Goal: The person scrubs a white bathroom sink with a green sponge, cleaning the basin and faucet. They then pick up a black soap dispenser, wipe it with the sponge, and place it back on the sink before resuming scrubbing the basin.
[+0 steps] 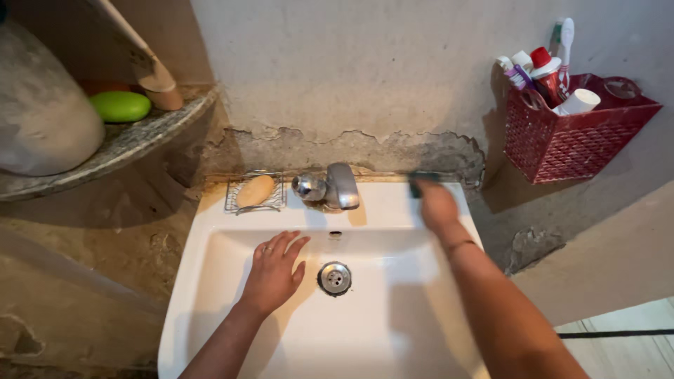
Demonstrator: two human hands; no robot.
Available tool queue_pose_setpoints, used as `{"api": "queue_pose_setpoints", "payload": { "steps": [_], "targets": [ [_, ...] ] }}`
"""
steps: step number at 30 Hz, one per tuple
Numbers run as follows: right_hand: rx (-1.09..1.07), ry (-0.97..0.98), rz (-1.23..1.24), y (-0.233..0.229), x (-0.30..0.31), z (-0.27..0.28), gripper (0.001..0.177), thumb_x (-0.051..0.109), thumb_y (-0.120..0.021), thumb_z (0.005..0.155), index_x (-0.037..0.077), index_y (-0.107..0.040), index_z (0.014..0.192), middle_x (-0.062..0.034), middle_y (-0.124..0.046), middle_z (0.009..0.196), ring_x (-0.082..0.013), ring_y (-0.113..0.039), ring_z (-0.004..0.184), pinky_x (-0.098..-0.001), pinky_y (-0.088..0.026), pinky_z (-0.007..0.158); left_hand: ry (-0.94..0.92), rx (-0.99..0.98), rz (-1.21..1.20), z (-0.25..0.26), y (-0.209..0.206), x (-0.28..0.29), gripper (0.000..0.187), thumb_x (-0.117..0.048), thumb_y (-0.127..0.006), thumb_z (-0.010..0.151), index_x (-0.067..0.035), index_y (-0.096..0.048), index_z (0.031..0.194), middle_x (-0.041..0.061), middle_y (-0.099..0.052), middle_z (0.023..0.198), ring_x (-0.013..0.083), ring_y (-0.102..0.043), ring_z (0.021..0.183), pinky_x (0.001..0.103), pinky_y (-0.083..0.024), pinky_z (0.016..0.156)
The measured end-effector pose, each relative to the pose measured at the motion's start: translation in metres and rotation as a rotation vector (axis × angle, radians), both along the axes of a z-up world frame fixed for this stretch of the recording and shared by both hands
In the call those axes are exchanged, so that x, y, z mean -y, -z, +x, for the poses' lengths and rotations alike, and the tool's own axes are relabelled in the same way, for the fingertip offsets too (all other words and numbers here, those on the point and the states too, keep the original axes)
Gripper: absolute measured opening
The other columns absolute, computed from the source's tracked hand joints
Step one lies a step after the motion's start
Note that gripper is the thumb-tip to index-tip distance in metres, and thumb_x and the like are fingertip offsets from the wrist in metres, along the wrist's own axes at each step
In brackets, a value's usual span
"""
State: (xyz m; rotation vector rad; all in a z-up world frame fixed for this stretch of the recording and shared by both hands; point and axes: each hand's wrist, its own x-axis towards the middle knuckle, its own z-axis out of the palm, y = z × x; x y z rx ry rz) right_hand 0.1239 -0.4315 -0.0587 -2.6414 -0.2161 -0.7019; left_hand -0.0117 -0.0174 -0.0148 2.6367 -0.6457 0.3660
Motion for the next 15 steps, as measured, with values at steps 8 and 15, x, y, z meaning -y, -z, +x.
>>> {"api": "queue_pose_setpoints", "payload": {
  "steps": [8, 15],
  "targets": [
    [0.077, -0.033, 0.046, 0.045, -0.162, -0.051, 0.033, 0.011, -0.04, 0.097, 0.007, -0.064, 0.118, -0.0199, -0.072, 0.113, -0.0385, -0.069, 0.103, -0.048, -0.055, 0.088, -0.053, -0.035, 0.026, -0.006, 0.005, -0.01, 0.055, -0.024, -0.07, 0.085, -0.021, -0.054, 0.138, 0.004, -0.051, 0.144, 0.0252, -0.044, 0.138, 0.052, -0.033, 0.11],
    [0.141, 0.067, -0.059, -0.006, -0.106, -0.03, 0.031, 0.001, -0.048, 0.085, 0.001, -0.069, 0.108, -0.0215, -0.072, 0.112, -0.0369, -0.068, 0.1, -0.0466, -0.056, 0.087, -0.063, -0.02, 0.021, -0.006, 0.008, -0.021, 0.055, -0.024, -0.069, 0.086, -0.02, -0.054, 0.138, 0.005, -0.05, 0.145, 0.0267, -0.044, 0.139, 0.053, -0.033, 0.11]
  ]
}}
